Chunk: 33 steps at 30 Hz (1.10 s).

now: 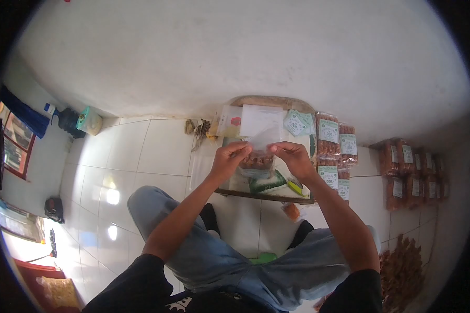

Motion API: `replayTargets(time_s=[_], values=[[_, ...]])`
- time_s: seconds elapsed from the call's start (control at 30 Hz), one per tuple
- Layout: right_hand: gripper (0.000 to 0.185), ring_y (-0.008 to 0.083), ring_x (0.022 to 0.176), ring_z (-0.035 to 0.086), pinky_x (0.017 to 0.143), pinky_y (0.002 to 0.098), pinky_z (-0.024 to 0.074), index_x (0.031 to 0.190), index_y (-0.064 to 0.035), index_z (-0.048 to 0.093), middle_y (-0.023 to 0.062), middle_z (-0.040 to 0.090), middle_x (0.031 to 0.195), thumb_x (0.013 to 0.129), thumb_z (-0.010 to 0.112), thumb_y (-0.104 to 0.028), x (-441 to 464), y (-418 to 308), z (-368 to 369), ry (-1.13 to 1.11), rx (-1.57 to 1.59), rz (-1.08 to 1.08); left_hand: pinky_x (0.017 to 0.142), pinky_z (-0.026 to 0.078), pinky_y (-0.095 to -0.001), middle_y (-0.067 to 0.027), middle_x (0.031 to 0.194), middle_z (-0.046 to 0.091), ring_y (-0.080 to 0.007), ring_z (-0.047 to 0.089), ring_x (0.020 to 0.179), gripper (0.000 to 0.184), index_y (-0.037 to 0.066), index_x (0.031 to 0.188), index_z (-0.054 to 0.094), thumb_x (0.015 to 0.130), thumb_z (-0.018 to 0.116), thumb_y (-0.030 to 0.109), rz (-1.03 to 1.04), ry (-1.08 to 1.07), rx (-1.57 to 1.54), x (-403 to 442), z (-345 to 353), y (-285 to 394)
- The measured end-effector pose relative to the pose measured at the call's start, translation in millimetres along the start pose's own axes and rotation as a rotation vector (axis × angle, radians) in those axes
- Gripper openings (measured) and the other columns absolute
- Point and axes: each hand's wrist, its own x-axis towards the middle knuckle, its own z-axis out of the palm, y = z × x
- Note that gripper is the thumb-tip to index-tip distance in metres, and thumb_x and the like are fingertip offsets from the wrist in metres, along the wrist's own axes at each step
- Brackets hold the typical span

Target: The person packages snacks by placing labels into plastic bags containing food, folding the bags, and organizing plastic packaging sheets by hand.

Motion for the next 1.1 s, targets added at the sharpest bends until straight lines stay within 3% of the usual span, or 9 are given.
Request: replayTargets(time_s=[0.3,0.37,0.43,0.53,0.77,0.83,0.93,1.1], values=[[0.029,0.0080,0.090,0.055,0.087,0.0261,0.0412,0.103,-0.0044,0.067,-0.0009,0.065,0.091,0.099,0.053,-0.030,8.4,23.5,5.2,0.036,0.255,0.092,0.066,0.047,-0.0240,-0.0038,0.093,0.066,-0.0077,0.058,0.074,0.020,0.001,0.102,0.069,0.091,0.067,0.017,0.128,0.004,-0.003,-3.8,5.2,0.5],[0.029,0.0082,0.090,0.054,0.088,0.0264,0.0405,0.103,-0.0046,0.066,-0.0010,0.065,0.090,0.100,0.052,-0.030,10.2,22.7,7.7,0.018,0.283,0.080,0.068,0.048,-0.0245,-0.0045,0.093,0.066,-0.0086,0.059,0.076,0.020,0.001,0.103,0.069,0.091,0.067,0.017,0.132,-0.001,0.014,-4.2,4.7,0.2],[0.032,0.0110,0.100,0.056,0.096,0.0309,0.0397,0.107,-0.0019,0.065,0.0033,0.068,0.100,0.098,0.055,-0.031,9.7,8.3,13.2,0.061,0.198,0.006,0.069,0.048,-0.0248,-0.0049,0.094,0.066,-0.0091,0.059,0.077,0.020,0.001,0.103,0.069,0.091,0.067,0.017,0.102,-0.008,0.005,-2.8,3.4,0.5],[0.028,0.0099,0.099,0.057,0.093,0.0283,0.0404,0.100,-0.0036,0.066,0.0006,0.065,0.092,0.100,0.052,-0.028,5.9,-23.5,20.2,0.057,0.081,-0.051,0.071,0.049,-0.0255,-0.0059,0.096,0.066,-0.0101,0.060,0.079,0.021,0.000,0.103,0.069,0.091,0.067,0.017,0.073,-0.008,0.005,-1.5,2.5,-2.2],[0.031,0.0124,0.094,0.059,0.094,0.0296,0.0407,0.104,-0.0010,0.065,0.0038,0.067,0.096,0.098,0.056,-0.030,15.8,-9.5,8.9,0.014,0.144,-0.012,0.068,0.047,-0.0239,-0.0079,0.107,0.065,-0.0089,0.058,0.076,0.021,0.000,0.102,0.070,0.089,0.068,0.016,0.133,-0.013,0.043,-1.9,6.5,3.2],[0.031,0.0111,0.085,0.058,0.085,0.0272,0.0438,0.105,-0.0016,0.063,0.0023,0.064,0.091,0.097,0.058,-0.031,20.9,1.0,6.7,0.020,0.309,0.115,0.068,0.049,-0.0249,-0.0080,0.105,0.066,-0.0103,0.059,0.080,0.018,0.002,0.101,0.071,0.089,0.069,0.016,0.138,-0.035,0.079,-3.4,8.6,5.2],[0.029,0.0090,0.080,0.055,0.076,0.0247,0.0450,0.101,-0.0023,0.060,0.0014,0.061,0.089,0.093,0.063,-0.030,23.6,6.5,9.6,-0.005,0.262,0.149,0.069,0.050,-0.0258,-0.0082,0.102,0.067,-0.0123,0.061,0.084,0.016,0.003,0.098,0.072,0.087,0.070,0.015,0.170,-0.061,0.141,-3.9,11.2,7.2],[0.032,0.0079,0.076,0.054,0.070,0.0233,0.0444,0.098,-0.0024,0.055,0.0017,0.061,0.085,0.087,0.070,-0.028,22.6,7.1,27.2,0.112,0.110,0.048,0.072,0.051,-0.0259,-0.0092,0.101,0.068,-0.0144,0.062,0.088,0.016,0.004,0.098,0.072,0.086,0.071,0.014,0.216,-0.093,0.234,-4.1,8.2,4.7]])
